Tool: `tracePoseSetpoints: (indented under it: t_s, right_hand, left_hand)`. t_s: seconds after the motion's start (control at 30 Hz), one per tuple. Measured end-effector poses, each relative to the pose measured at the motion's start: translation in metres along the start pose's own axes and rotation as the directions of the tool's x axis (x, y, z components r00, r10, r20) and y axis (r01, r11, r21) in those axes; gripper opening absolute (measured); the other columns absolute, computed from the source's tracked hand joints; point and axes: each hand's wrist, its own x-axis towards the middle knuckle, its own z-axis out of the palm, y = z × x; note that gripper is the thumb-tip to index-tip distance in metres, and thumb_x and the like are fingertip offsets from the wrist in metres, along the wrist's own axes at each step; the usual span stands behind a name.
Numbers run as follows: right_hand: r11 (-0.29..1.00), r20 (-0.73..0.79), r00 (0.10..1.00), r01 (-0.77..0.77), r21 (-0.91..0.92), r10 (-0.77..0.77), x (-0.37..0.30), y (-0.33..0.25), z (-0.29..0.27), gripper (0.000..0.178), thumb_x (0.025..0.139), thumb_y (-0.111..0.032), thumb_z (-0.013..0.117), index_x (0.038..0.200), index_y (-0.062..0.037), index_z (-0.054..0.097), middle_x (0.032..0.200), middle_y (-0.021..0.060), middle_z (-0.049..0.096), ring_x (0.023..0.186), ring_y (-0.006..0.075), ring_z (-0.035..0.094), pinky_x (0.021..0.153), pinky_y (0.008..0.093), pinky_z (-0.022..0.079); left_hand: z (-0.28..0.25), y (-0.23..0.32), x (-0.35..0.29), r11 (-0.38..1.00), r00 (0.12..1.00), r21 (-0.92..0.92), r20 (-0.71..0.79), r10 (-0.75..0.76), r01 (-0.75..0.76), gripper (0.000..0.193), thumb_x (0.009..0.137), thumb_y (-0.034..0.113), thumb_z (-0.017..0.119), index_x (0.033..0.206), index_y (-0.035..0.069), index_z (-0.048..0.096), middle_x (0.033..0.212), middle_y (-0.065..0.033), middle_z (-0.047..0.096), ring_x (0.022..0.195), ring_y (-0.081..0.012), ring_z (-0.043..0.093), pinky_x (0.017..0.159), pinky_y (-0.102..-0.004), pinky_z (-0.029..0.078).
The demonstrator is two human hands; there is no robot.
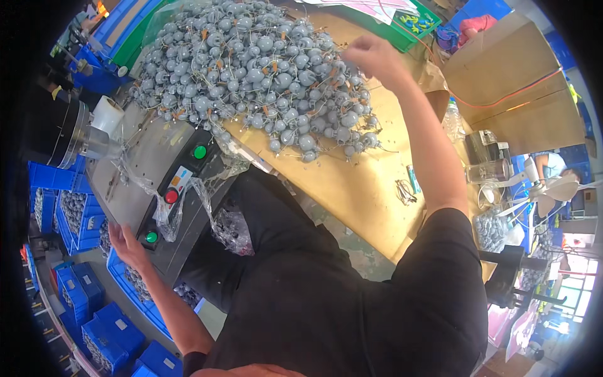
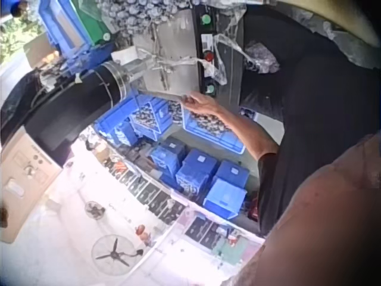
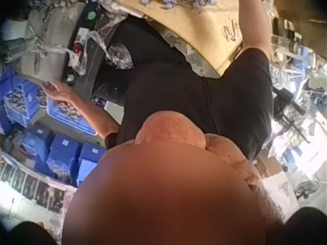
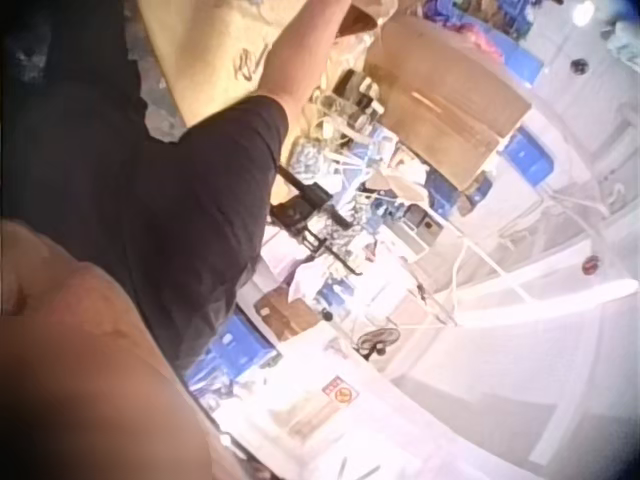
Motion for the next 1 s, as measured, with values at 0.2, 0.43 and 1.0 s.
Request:
tracePoseSetpoints:
  t_s: [0.2,0.43,1.0]
  right_hand:
    - [0.825,0.104,0.99,0.021,0.565,-0.097,0.033,-0.044,-0.035,0.024,0.097,-0.03,0.063,0.105,-0.0067,0.063,0.092,0.0036,0.066,0.069,0.0088,0.054,0.058,0.0254,0.043]
    - [0.661,0.302,0.953,-0.223,0.716,-0.005,-0.026,-0.069,-0.005,0.039,0.098,-0.042,0.062,0.115,-0.0067,0.059,0.099,0.0068,0.064,0.061,0.0117,0.055,0.054,0.0277,0.047]
    - [0.939,0.837,0.544,0.315,-0.137,-0.06,-0.088,-0.178,0.065,0.046,0.09,-0.007,0.074,0.132,0.0005,0.06,0.086,0.0046,0.071,0.073,0.0069,0.06,0.064,0.0248,0.048]
  left_hand:
    - [0.066,0.017,0.059,0.961,0.901,0.141,0.337,-0.272,0.237,0.063,0.095,0.045,0.065,0.138,0.0,0.056,0.107,-0.0111,0.069,0.085,-0.0211,0.061,0.076,-0.0339,0.05]
    - [0.15,0.046,0.081,0.804,0.837,0.339,0.442,0.323,-0.489,0.021,0.092,0.017,0.056,0.103,0.009,0.072,0.107,-0.0174,0.07,0.1,-0.0374,0.066,0.088,-0.0482,0.052]
    - [0.126,0.065,0.101,0.806,0.997,0.591,-0.021,0.068,-0.043,0.061,0.08,0.052,0.073,0.121,0.008,0.068,0.127,-0.0161,0.061,0.124,-0.0359,0.052,0.105,-0.0497,0.04]
